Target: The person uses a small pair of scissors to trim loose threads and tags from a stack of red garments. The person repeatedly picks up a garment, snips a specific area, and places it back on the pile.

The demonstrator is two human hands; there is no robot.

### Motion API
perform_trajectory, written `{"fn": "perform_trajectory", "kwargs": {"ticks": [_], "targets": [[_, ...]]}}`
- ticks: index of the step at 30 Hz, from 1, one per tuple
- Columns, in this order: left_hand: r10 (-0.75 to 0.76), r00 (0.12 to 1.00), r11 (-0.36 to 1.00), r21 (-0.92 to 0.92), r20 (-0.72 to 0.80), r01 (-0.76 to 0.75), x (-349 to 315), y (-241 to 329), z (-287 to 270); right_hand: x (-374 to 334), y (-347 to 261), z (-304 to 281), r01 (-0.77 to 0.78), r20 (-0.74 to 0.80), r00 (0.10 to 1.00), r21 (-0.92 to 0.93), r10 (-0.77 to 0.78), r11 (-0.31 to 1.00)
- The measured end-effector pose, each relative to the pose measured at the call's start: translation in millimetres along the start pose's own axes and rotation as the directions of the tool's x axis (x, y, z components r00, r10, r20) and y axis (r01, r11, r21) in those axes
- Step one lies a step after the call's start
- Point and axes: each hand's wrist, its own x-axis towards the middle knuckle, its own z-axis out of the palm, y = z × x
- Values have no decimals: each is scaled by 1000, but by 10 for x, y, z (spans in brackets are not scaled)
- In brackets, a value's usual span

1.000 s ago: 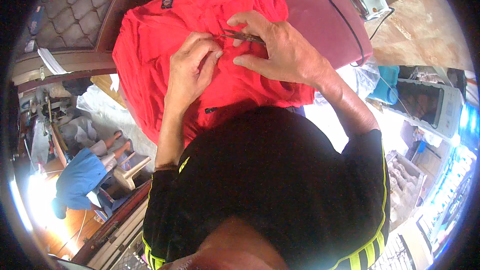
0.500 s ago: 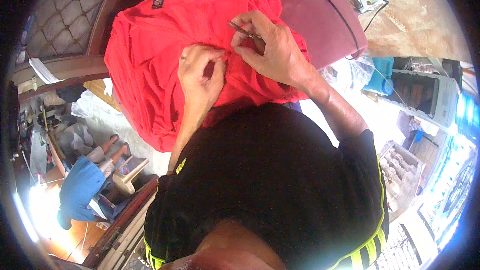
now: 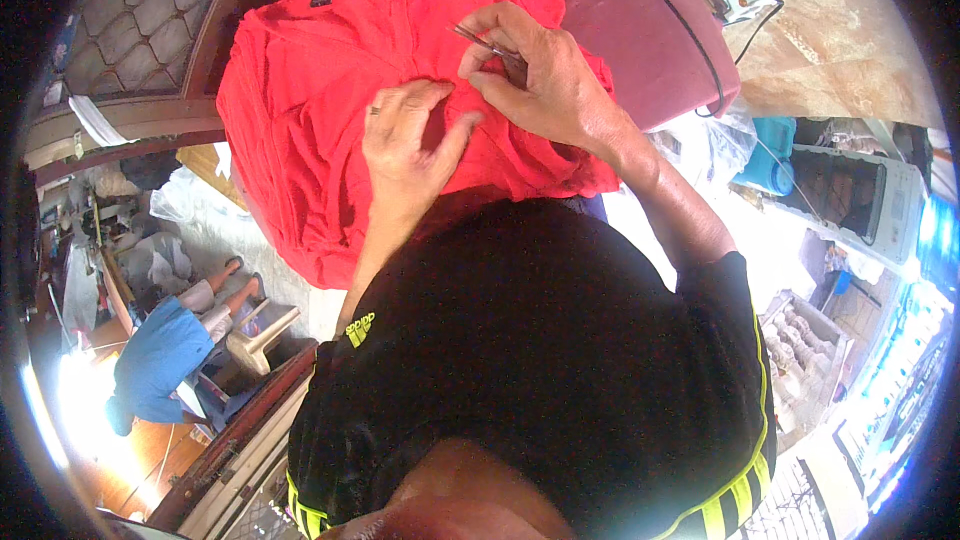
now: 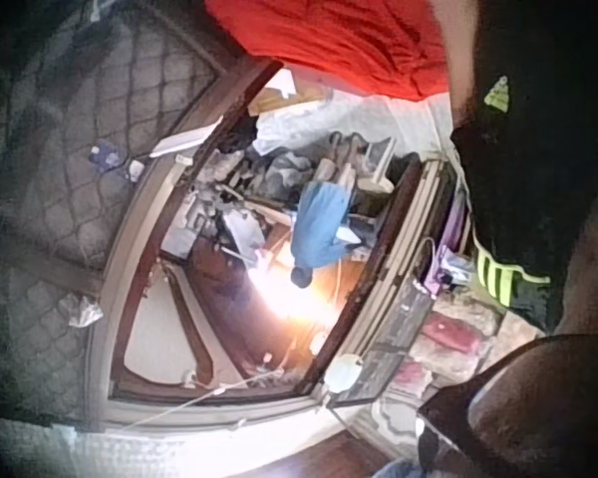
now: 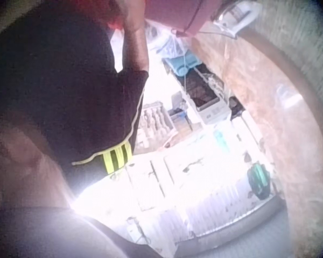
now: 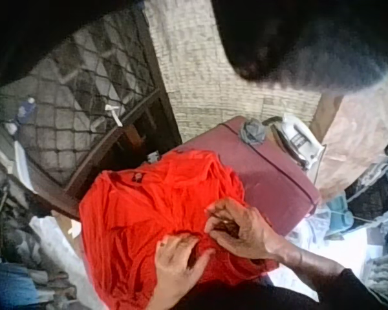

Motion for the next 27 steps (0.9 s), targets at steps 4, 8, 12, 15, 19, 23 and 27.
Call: {"fn": "perform_trajectory", "kwargs": {"ticks": [4, 8, 12, 15, 19, 23, 27], "targets": [[4, 999, 998, 67, -42, -2, -159, -94, 210, -5, -108, -142, -39, 111, 993, -73, 47, 997], [-197, 980, 961, -207, -35, 186, -136, -14, 135, -34, 74, -180, 201, 154, 968, 11, -200, 980], [-264, 963, 921, -284, 54, 268, -93, 30, 22, 10, 13, -279, 297, 301, 919, -110, -253, 949], [-290, 955, 913, -284, 57, 294, -94, 33, 22, 25, -35, -262, 380, 314, 901, -239, -299, 894], [-260, 965, 929, -264, 34, 259, -117, 42, 53, 27, -53, -166, 472, 337, 875, -442, -346, 763], [-222, 975, 952, -214, -2, 217, -112, 47, 63, 47, -52, -100, 481, 355, 871, -475, -339, 737], [-189, 982, 969, -164, -17, 183, -124, 42, 63, 70, -59, -75, 507, 374, 856, -478, -356, 717]]}}
